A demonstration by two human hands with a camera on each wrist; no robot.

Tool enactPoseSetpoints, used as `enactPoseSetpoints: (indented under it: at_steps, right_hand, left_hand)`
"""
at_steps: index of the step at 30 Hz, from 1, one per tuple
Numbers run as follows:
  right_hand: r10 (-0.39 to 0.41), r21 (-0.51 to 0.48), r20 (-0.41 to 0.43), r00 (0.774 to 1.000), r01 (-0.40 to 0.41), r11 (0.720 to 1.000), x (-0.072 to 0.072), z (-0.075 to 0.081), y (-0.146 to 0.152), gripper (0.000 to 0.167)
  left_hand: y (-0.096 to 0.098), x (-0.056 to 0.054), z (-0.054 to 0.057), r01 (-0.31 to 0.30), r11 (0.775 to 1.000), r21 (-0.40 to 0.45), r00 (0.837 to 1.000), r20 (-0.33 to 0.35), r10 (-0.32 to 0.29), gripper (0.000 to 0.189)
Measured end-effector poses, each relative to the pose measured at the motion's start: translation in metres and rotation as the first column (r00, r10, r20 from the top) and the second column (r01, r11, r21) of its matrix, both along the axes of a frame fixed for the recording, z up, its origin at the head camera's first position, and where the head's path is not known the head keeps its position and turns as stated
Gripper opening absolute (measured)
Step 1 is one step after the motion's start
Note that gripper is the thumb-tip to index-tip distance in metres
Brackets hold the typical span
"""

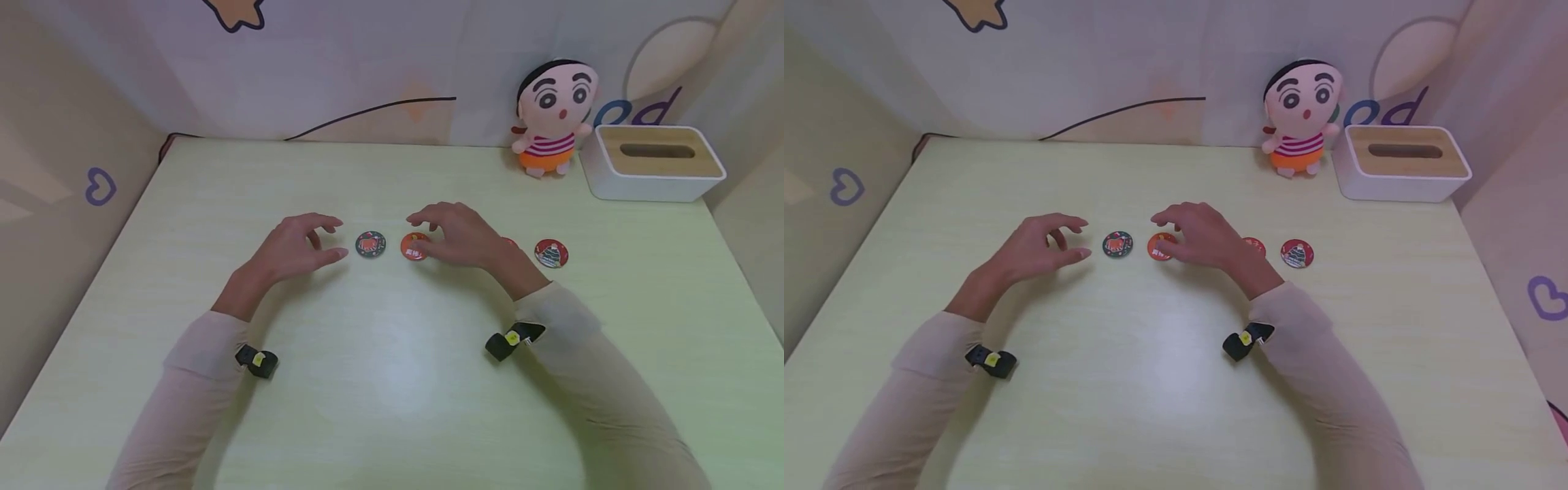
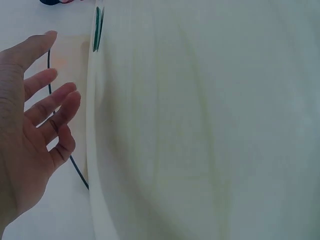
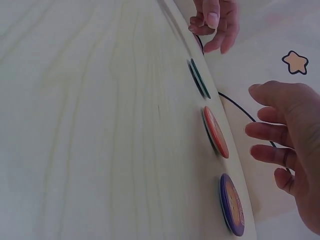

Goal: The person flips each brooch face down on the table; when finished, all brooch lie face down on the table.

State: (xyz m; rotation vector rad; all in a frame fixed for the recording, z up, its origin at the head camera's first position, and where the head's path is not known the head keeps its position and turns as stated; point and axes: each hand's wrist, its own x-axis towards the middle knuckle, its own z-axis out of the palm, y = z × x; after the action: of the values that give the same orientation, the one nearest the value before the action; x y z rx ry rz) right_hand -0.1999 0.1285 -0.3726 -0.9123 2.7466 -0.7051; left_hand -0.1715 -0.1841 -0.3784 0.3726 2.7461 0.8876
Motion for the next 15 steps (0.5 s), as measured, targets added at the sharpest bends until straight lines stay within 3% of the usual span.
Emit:
enactPoseSetpoints:
  at_steps: [8, 15]
  right_hand:
    - [0.021, 0.050, 0.022, 1.000, -0.023, 0.998, -0.003, -0.002, -0.022, 0.054]
    - [0.025, 0.081, 0.017, 1.000, -0.027, 0.996, -0.006, -0.008, -0.037, 0.055]
  left_hand:
    - [0.012, -0.008, -0.005, 0.025, 0.999, 0.042, 1.000, 0.007, -0.025, 0.057]
    - [0.017, -0.012, -0.005, 0.016, 1.000, -0.002, 1.000, 0.003, -0.016, 0.058]
